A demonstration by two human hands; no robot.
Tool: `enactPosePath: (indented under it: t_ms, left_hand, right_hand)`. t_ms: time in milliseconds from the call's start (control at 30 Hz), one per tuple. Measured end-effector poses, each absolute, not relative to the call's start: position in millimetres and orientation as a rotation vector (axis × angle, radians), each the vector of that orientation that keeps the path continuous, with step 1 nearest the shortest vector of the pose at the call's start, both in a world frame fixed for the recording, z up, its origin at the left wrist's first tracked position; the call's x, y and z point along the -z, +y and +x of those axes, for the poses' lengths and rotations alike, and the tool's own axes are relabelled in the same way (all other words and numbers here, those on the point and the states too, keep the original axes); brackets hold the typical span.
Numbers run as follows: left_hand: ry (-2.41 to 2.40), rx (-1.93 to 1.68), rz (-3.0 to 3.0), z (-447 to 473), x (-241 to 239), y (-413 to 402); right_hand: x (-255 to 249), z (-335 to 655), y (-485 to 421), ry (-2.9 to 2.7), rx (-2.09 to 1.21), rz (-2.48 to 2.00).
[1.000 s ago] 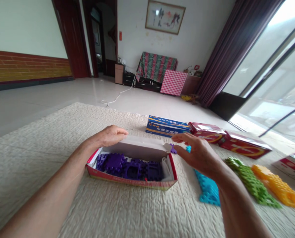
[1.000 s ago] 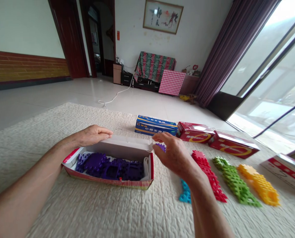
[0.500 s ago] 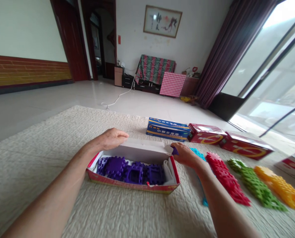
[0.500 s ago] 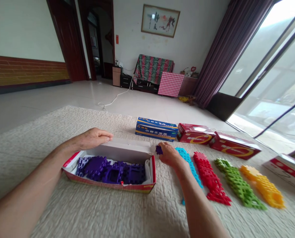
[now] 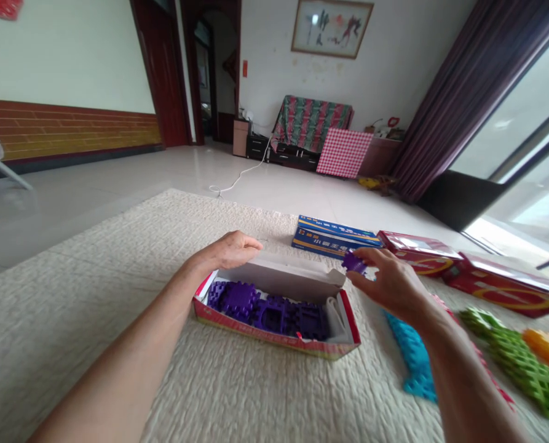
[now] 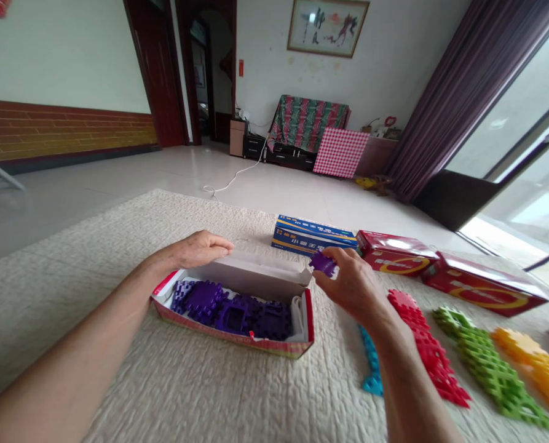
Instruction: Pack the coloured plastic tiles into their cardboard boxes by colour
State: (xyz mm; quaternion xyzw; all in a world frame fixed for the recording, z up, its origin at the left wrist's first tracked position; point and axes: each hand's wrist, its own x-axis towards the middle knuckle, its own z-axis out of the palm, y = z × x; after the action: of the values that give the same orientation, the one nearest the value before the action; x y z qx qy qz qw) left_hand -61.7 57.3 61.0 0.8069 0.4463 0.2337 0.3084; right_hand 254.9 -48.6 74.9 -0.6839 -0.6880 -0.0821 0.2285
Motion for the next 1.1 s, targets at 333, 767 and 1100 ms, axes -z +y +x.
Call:
enactPosePath:
  t_ms: [333, 767, 1100]
  left_hand:
    - [1.205, -0.63, 2.091, -61, -62, 57]
    - [1.219, -0.631, 2.089, -61, -60, 59]
    - [1.058, -1.245, 1.631, -79, -82, 55]
  right_hand:
    - [-100, 173, -89, -2.289, -0.243, -1.525]
    - [-107, 190, -92, -2.213, -0.136, -1.5]
    - [-56, 212, -82, -1.282, 0.174, -1.366]
